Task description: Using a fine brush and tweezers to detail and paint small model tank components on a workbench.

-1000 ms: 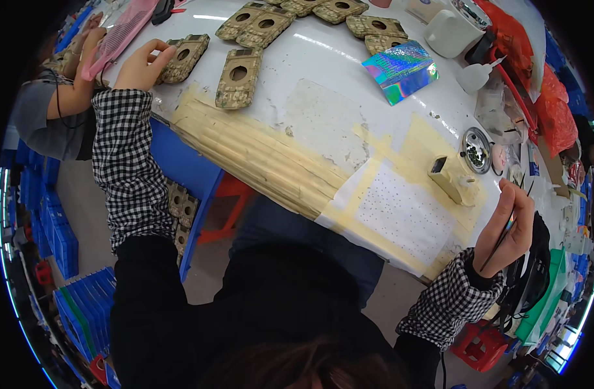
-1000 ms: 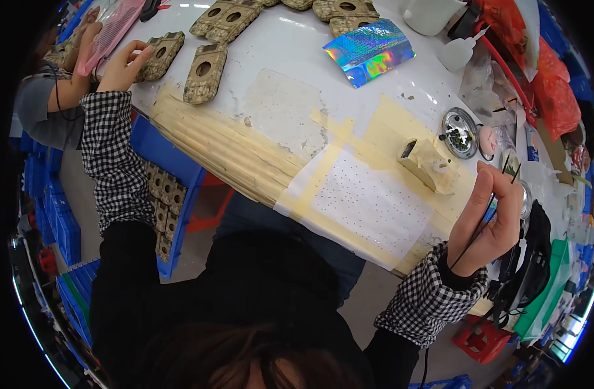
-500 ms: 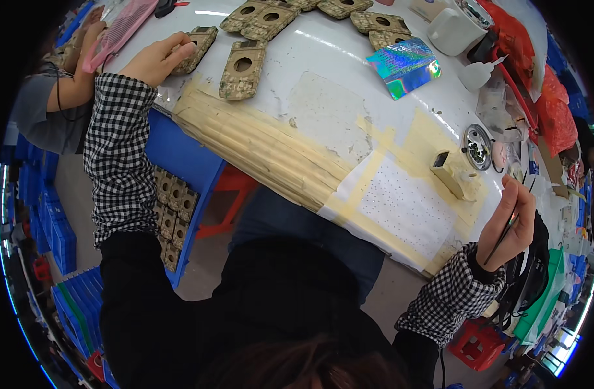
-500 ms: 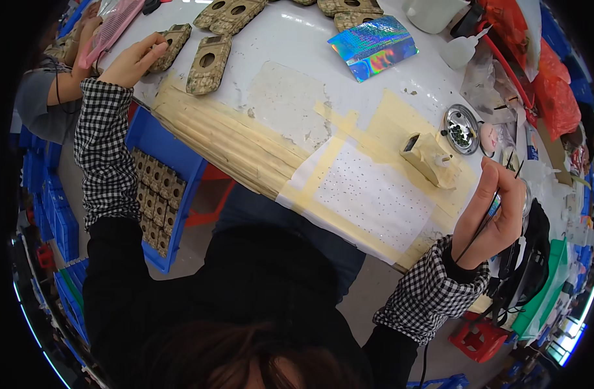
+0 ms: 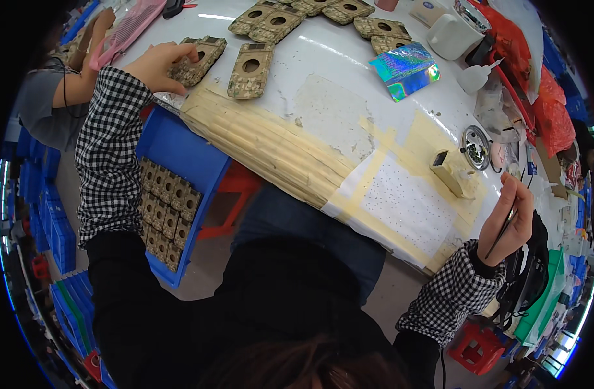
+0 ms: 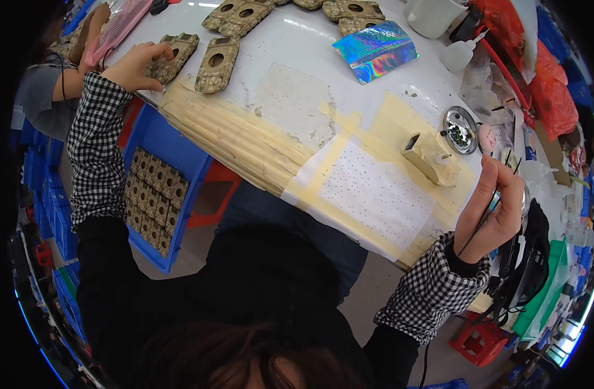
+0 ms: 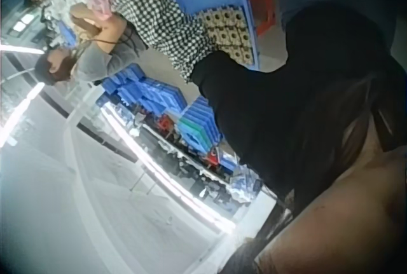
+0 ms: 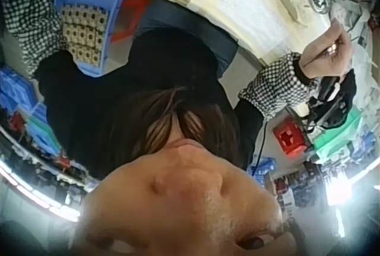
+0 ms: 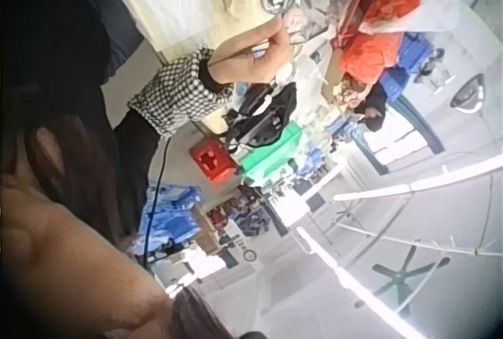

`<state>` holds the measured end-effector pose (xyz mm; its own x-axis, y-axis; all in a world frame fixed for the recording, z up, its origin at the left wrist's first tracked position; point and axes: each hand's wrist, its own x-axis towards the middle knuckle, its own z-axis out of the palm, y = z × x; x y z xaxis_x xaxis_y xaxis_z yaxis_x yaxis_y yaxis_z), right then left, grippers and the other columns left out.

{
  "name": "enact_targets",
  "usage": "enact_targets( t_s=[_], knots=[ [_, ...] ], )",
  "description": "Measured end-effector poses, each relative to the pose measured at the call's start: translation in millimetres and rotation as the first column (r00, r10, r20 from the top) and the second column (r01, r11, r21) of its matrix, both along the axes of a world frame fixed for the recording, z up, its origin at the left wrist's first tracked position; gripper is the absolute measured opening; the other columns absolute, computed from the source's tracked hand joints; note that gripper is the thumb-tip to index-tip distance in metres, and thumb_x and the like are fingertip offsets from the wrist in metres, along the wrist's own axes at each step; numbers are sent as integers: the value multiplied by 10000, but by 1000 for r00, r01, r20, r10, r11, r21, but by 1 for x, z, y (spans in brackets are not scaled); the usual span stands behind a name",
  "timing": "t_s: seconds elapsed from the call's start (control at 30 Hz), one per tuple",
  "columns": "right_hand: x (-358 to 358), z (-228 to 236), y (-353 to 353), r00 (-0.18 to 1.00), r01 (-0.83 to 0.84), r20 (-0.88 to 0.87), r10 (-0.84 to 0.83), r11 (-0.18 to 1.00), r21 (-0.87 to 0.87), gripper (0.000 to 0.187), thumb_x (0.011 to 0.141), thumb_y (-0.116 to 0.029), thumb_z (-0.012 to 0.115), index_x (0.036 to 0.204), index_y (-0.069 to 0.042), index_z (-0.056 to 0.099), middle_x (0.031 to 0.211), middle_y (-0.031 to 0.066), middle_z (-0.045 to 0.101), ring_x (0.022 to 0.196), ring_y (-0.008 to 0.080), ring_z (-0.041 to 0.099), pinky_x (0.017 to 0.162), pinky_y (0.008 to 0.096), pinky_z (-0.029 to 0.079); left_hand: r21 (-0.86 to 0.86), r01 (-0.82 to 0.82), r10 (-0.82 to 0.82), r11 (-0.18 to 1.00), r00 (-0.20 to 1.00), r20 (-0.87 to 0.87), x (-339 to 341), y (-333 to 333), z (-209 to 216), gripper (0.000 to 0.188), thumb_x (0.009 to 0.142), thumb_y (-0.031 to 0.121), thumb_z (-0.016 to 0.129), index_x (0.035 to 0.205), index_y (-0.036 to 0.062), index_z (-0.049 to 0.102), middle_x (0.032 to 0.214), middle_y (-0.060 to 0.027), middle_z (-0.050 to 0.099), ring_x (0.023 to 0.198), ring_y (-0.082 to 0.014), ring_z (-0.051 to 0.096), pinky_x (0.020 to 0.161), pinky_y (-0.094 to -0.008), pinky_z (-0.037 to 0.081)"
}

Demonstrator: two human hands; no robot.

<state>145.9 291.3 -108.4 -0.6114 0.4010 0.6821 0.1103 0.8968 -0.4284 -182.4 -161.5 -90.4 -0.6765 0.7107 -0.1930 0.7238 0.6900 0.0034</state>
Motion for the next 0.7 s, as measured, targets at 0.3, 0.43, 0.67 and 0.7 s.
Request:
enact_targets(
  t_s=[0.3,0.43,0.67,0.7],
  knots=[
    [0,0,0,1000,11,-10,-11,1000,3,160,963,-106,572,946,27,660,888,92,695,817,115,629,768,240,486,12,-132,128,991,976,175,14,29,14,568,744,397,789,1151,101,528,756,-59,538,813,-221,546,765,-371,435],
    [1,0,0,1000,6,-9,-5,1000,11,160,963,-105,572,945,29,659,886,93,695,818,115,629,773,241,486,-50,-146,151,988,978,145,15,38,14,545,773,439,761,1151,118,534,726,-59,545,786,-242,556,779,-391,437],
    [-1,-1,-1,1000,-11,-11,11,1000,6,160,964,-103,571,943,30,657,886,94,695,822,115,629,778,245,487,-157,-219,234,963,968,87,29,56,21,541,780,463,747,1166,150,533,742,-73,579,806,-255,574,897,-460,402],
    [1,1,-1,1000,-4,-10,4,1000,12,160,964,-104,571,943,30,657,887,94,695,823,115,630,778,246,487,-188,-218,233,958,971,61,31,61,22,540,779,463,746,1167,155,532,757,-75,587,821,-255,575,916,-478,391]
  ],
)
